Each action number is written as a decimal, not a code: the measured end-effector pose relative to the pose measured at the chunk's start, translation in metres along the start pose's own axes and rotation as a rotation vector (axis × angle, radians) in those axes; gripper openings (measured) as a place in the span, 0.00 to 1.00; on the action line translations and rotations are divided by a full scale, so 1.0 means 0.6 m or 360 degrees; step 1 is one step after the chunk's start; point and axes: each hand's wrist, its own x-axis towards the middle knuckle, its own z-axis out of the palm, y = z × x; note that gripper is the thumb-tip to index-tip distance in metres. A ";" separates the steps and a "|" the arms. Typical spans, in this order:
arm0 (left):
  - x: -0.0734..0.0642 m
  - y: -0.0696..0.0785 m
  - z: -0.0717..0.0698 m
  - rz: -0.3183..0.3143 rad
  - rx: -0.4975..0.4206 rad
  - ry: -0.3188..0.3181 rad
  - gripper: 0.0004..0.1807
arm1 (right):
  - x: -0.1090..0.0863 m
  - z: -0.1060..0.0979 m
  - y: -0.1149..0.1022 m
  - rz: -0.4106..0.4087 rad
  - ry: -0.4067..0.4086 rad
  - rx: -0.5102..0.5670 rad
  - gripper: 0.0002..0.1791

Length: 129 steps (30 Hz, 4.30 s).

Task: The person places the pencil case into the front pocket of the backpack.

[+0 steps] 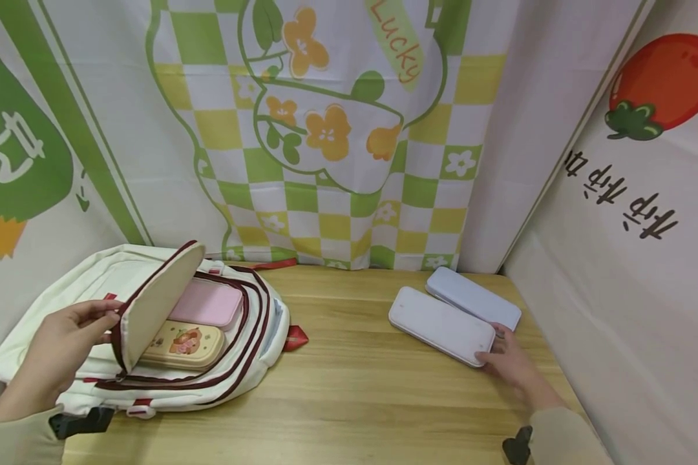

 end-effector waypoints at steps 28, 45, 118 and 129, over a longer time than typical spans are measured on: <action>0.001 0.009 -0.002 0.0003 0.0005 -0.0007 0.20 | -0.010 0.027 -0.019 -0.0158 -0.0022 0.0539 0.23; 0.001 0.013 -0.001 -0.0010 -0.0028 -0.0006 0.19 | -0.009 0.067 -0.050 -0.0145 -0.0127 0.0445 0.36; 0.000 0.024 0.000 -0.0014 0.0012 0.0042 0.18 | 0.009 0.287 -0.179 -0.0236 -0.0570 0.0678 0.29; 0.001 0.028 -0.001 -0.0016 0.0073 0.0006 0.19 | 0.008 0.338 -0.184 -0.0166 -0.0589 0.0718 0.29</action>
